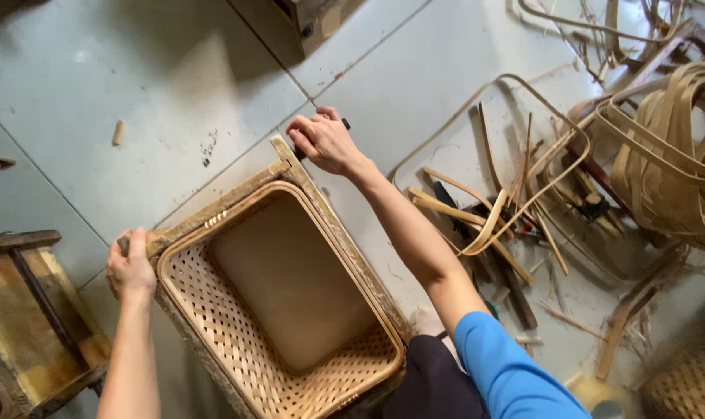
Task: The person uses a hammer to remove wooden slats from a woven basket placed in a wooden frame. They then adjust the basket and remove additional pieces by hand, leaving the basket empty of the internal slats.
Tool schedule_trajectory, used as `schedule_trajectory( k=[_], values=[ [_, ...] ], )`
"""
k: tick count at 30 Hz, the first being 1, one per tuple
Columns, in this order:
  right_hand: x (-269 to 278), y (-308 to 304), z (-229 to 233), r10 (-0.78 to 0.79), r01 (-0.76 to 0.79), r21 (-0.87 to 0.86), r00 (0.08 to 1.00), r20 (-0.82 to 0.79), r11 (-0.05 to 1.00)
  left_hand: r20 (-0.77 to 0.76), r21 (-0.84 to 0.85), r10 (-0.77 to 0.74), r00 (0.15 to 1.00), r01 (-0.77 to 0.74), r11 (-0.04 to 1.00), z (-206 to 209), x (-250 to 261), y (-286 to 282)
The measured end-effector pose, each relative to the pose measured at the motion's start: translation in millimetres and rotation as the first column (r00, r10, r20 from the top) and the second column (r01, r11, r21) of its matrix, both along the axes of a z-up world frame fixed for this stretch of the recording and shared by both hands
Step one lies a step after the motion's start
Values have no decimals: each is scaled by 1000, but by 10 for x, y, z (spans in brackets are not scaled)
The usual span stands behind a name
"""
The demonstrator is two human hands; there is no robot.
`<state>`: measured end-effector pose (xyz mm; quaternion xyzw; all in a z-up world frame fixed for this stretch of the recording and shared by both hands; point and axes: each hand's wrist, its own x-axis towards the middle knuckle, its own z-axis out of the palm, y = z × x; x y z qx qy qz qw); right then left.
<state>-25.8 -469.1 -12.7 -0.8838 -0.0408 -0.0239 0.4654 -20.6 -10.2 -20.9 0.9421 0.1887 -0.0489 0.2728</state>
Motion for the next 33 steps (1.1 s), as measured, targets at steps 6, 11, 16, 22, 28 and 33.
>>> schedule_trajectory(
  k=[6,11,16,22,28,33],
  values=[
    [-94,82,90,-33,46,-55,977,212,997,-36,5,41,999,-41,999,112,-52,-78],
    [-150,136,-34,-107,142,232,982,-158,962,-6,-17,1,1000,-1,1000,285,-149,-171],
    [-71,57,-97,-61,134,450,983,-172,883,-99,-22,74,992,-77,997,399,-67,-269],
    [-60,38,-182,11,118,551,974,-225,826,-18,24,30,999,-29,999,290,-36,-222],
    [-32,-17,-80,-11,31,195,995,-102,980,-26,-10,24,999,-24,1000,221,2,-170],
    [-170,19,-93,19,-20,26,999,35,999,-62,72,41,997,-36,997,202,-64,-119]
  ],
)
